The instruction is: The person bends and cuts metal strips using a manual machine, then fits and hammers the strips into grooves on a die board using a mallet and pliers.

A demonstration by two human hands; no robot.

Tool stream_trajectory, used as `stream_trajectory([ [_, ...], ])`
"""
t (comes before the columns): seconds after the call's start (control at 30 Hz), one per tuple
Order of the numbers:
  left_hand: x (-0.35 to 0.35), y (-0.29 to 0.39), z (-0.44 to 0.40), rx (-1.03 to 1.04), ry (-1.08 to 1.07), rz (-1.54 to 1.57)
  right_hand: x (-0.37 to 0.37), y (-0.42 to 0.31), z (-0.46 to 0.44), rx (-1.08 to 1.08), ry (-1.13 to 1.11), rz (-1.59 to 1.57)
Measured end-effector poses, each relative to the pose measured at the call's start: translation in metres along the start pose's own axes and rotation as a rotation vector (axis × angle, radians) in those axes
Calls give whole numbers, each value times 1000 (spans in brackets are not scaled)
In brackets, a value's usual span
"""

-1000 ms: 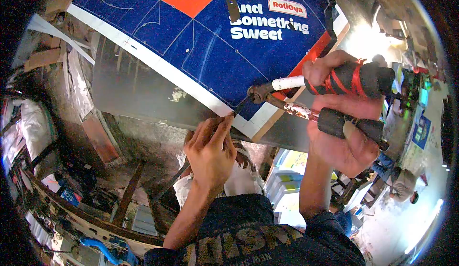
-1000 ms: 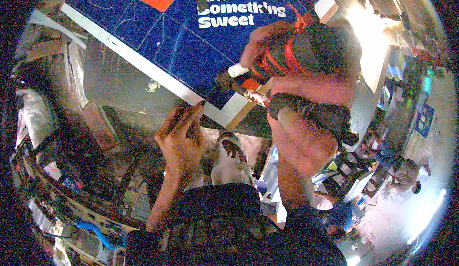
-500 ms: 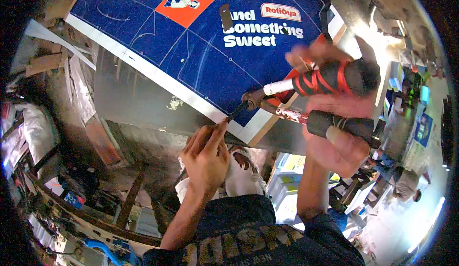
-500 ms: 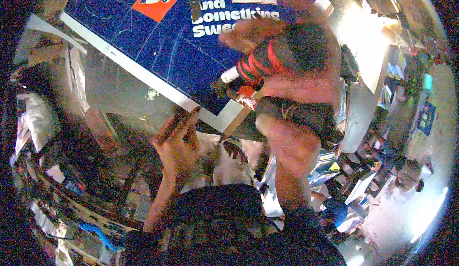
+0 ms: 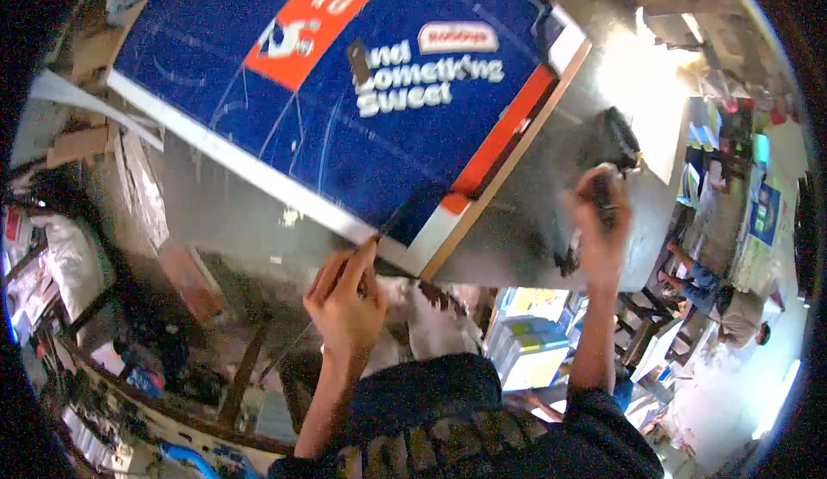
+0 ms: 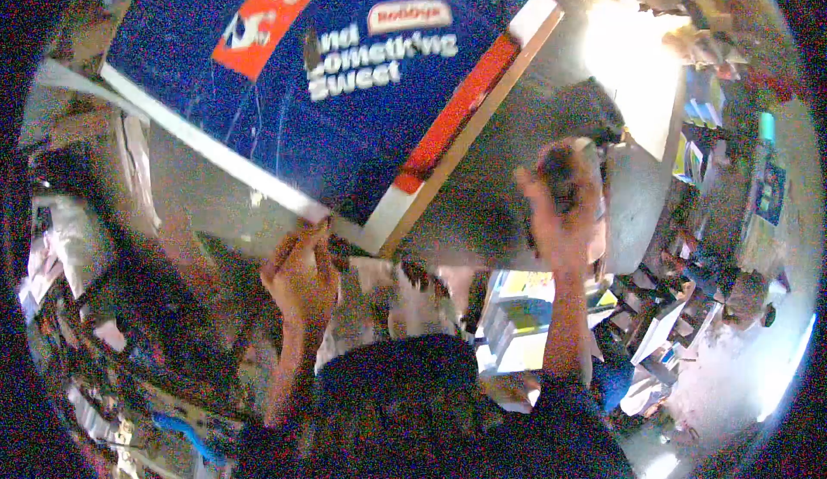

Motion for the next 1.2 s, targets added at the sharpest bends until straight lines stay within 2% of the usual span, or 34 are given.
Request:
stream_trajectory([
  [0.03, 1, -1, 0, 25, 18, -15, 10, -19, -3, 47, -178, 261],
  [0.07, 0, 0, 2, 46, 30, -28, 13, -14, -4, -37, -170, 332],
  [0.1, 1, 1, 1, -20, -74, -56, 14, -15, -6, -9, -185, 361],
  [0.17, -3, 11, -12, 25, -47, -61, 14, -29, -13, 5, -187, 385],
  [0.23, -5, 17, -23, -14, -112, 3, 10, -83, -16, -418, 43, 468],
  [0.27, -5, 21, -29, -14, -100, -8, 15, -88, -26, -429, 43, 456],
  [0.33, 7, 30, -40, -3, -229, -41, 44, -101, -53, -498, -189, 288],
  [0.4, 9, 31, -43, -47, -228, -15, 95, -120, -68, -587, -418, 232],
  [0.47, 7, 33, -44, -30, -256, 3, 147, -138, -64, -941, -595, 336],
  [0.57, -6, 23, -30, -87, -295, -106, 203, -153, -68, -1261, -603, 482],
  [0.6, -9, 21, -19, -107, -311, -150, 215, -154, -76, -1280, -653, 448],
  [0.67, -15, 21, -9, -135, -229, -181, 233, -157, -90, -1178, -933, 398],
  [0.73, -17, 22, 1, -153, -145, -184, 237, -163, -97, -1157, -1088, 401],
  [0.77, -12, 21, 5, -179, -138, -181, 241, -161, -100, -1072, -1144, 353],
  [0.8, -11, 22, 8, -178, -48, -164, 239, -164, -90, -1080, -1172, 355],
  [0.87, -11, 23, 13, -205, 49, -150, 236, -166, -90, -773, -1178, 329],
  [0.9, -11, 24, 15, -205, 81, -159, 238, -164, -90, -1009, -1085, 373],
  [0.93, -11, 24, 13, -198, 115, -169, 243, -162, -94, -1015, -1101, 378],
  [1.03, -8, 18, 13, -192, 137, -191, 236, -174, -89, -1338, -978, 217],
  [1.07, -7, 15, 15, -155, 141, -206, 236, -177, -89, -1340, -987, 218],
  [1.13, -4, 10, 19, -126, 175, -230, 244, -169, -97, -1021, -1154, 417],
  [1.17, -3, 10, 20, -130, 168, -244, 242, -168, -97, -918, -1170, 416],
  [1.2, -2, 10, 23, -134, 162, -255, 237, -166, -92, -922, -1183, 420],
])
Point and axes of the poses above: each hand's wrist, its own z-axis away from the middle knuckle, its own x-axis out of the palm, y = z × x, the point moved 6 cm from there along -z, towards the middle knuckle, and after that the axes turned 13 degrees about x, right-handed, at the moved point
